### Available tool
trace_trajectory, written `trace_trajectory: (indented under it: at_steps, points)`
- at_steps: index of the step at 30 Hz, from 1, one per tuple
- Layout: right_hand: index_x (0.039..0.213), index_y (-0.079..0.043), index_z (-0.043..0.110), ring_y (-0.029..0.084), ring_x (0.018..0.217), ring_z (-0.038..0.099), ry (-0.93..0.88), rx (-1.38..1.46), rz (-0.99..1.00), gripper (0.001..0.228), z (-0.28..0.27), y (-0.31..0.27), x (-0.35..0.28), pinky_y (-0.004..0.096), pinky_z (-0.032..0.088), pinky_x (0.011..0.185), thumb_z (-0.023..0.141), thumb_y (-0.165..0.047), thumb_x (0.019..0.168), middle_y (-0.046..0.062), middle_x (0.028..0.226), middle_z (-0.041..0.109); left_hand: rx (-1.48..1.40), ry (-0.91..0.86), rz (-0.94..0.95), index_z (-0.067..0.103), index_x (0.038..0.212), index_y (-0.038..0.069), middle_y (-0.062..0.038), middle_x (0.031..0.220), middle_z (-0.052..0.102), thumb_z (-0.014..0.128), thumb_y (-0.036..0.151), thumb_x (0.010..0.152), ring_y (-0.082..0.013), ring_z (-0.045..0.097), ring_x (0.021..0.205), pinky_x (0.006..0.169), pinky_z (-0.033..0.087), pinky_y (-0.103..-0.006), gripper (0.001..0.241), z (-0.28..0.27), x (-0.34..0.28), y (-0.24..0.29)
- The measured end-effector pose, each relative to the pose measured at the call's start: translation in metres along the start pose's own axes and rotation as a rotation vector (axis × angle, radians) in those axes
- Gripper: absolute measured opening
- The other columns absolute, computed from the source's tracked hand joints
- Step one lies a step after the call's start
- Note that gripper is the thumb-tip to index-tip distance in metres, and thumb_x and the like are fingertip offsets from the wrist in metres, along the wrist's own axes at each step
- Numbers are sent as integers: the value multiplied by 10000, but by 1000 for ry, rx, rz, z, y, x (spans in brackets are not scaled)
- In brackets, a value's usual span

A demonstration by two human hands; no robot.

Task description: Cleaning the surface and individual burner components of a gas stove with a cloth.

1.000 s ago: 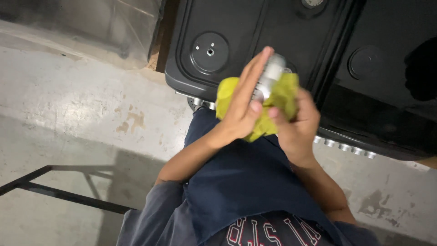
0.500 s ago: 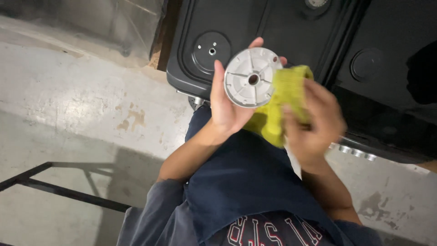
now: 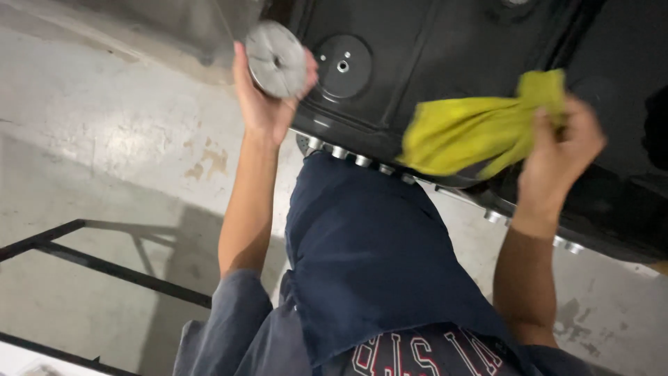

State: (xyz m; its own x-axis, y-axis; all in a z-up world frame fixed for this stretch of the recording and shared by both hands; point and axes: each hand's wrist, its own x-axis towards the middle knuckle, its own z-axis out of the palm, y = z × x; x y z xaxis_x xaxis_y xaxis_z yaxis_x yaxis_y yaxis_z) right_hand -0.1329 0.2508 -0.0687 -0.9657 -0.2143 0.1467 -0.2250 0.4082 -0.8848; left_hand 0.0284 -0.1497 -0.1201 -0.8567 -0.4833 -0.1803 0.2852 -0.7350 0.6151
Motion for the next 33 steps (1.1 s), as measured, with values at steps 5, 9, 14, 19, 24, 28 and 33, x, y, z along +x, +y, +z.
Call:
trace_trajectory:
  at_steps: [5, 9, 14, 19, 24, 28, 33]
  points:
    - [1371, 44, 681, 223, 1241, 720, 139, 160, -162, 337, 11, 90, 57, 347, 575, 1145, 588, 129, 1059, 135, 1342, 713, -126, -33, -237, 550, 1386, 11, -215, 1239, 689, 513, 677, 926, -351, 710, 1078, 860, 598, -458, 810, 0, -8, -25]
    - [1394, 18, 644, 393, 1362, 612, -66, -298, -392, 392, 51, 83, 55, 463, 483, 1180, 736, 45, 1014, 248, 1490, 608, 688, 194, 196, 457, 1528, 2, -202, 1383, 596, 773, 525, 924, -335, 588, 1245, 1045, 527, -414, 859, -43, 6, -84]
    - [1536, -2, 425, 290, 1273, 626, -600, 70, -32, 594, 155, 6, 4, 385, 506, 1056, 719, -149, 1041, 211, 1454, 588, 1543, 33, 650, 264, 1586, 71, -241, 1454, 435, 1019, 464, 705, -395, 415, 1370, 1159, 381, -483, 1225, -12, -4, -85]
    - [1514, 1, 483, 163, 1055, 675, -689, 438, 185, 486, 225, 53, -10, 289, 579, 898, 650, -96, 1069, 162, 1239, 687, 1432, -23, 479, 227, 1580, 35, -232, 1472, 448, 1040, 372, 582, -406, 426, 1361, 1155, 385, -504, 1331, -5, -1, -90]
    - [1459, -4, 529, 135, 991, 702, -679, 379, 304, 415, 217, 52, 6, 293, 637, 802, 615, -85, 1062, 128, 1190, 731, 684, -187, 89, 271, 1621, 53, -156, 1574, 486, 875, 65, 883, -260, 510, 1447, 1184, 473, -414, 953, -74, 5, -106]
    - [1352, -7, 597, 152, 997, 714, -692, 305, 269, 320, 227, 52, 6, 306, 660, 779, 625, -86, 1043, 100, 1183, 715, 642, -113, -31, 552, 1479, 16, -118, 1396, 623, 736, -48, 951, -194, 646, 1258, 1074, 568, -334, 563, -111, 9, -121]
    - [1236, -16, 712, 201, 928, 716, -584, 71, 24, 255, 246, 53, 16, 328, 619, 769, 718, -76, 988, 124, 1091, 685, 789, 156, -4, 675, 1302, 13, -104, 1201, 673, 774, -4, 905, -177, 720, 1067, 910, 623, -306, 410, -90, 11, -120]
